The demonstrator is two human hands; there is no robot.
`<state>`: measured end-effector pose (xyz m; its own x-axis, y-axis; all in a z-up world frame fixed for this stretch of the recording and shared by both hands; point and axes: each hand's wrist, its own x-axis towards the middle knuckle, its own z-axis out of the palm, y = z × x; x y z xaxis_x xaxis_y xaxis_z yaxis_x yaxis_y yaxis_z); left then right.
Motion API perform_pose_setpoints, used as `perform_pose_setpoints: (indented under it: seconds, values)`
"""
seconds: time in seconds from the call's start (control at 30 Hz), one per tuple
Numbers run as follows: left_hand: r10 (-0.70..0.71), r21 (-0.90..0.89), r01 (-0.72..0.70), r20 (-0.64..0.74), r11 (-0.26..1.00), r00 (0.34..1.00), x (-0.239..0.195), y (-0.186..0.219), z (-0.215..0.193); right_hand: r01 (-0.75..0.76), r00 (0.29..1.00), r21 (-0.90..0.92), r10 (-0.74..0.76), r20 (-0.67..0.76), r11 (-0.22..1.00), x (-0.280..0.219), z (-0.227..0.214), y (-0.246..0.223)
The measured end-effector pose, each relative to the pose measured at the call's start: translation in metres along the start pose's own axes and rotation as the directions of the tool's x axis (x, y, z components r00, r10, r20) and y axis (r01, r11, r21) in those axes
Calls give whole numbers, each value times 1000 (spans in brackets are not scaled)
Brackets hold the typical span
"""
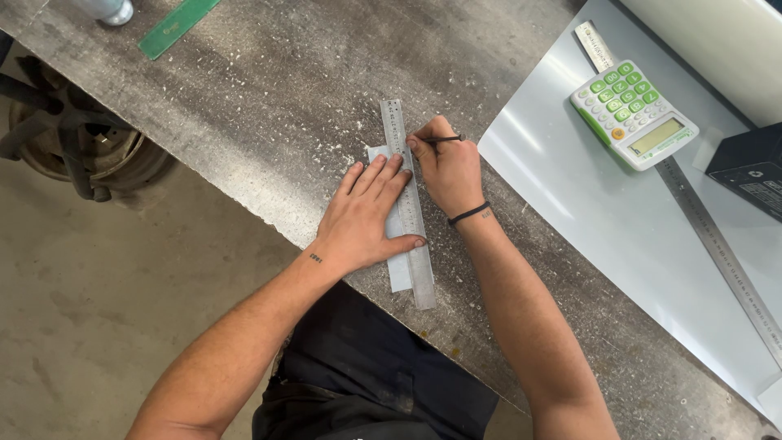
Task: Measuring, marking, and cutting insulation strips and placing them inside a motor stator
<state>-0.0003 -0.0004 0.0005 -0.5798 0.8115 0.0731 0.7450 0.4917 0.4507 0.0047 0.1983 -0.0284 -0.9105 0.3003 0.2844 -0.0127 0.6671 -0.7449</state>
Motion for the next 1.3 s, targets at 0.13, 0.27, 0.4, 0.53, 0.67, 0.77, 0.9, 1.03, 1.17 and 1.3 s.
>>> perform_pose_setpoints:
  seconds: [0.13,0.27,0.4,0.53,0.67,0.77,0.9,1.03,1.17,1.3]
  values:
    - [-9,-8,9,5,1000,1000,0,1,-1,-6,1000,4,6,5,1000,0,-1,1]
    - [-7,-4,7,10,1000,1000,0,1,-1,-14,1000,9,14,4,1000,-1,0,0]
    - [-6,4,6,22,1000,1000,0,1,-2,-17,1000,10,17,-1,1000,0,0,-3]
    - [6,15,-6,11,1000,1000,0,1,-1,-18,1000,15,18,2,1000,0,0,0]
    - [4,10,-5,16,1000,1000,0,1,-2,-2,1000,11,2,0,1000,0,-1,0]
    - [12,14,-12,5,1000,1000,0,0,1,6,1000,8,-6,-2,1000,0,-1,1]
    - [14,10,-14,-5,1000,1000,0,-1,2,11,1000,4,-11,-4,1000,0,-1,1]
    - [6,8,-6,11,1000,1000,0,0,0,7,1000,3,-7,0,1000,0,-2,1]
    - [6,12,-6,16,1000,1000,-1,-1,1,11,1000,11,-11,-3,1000,0,-1,0]
    - [7,14,-8,17,1000,1000,0,-1,2,11,1000,16,-11,-5,1000,0,0,2]
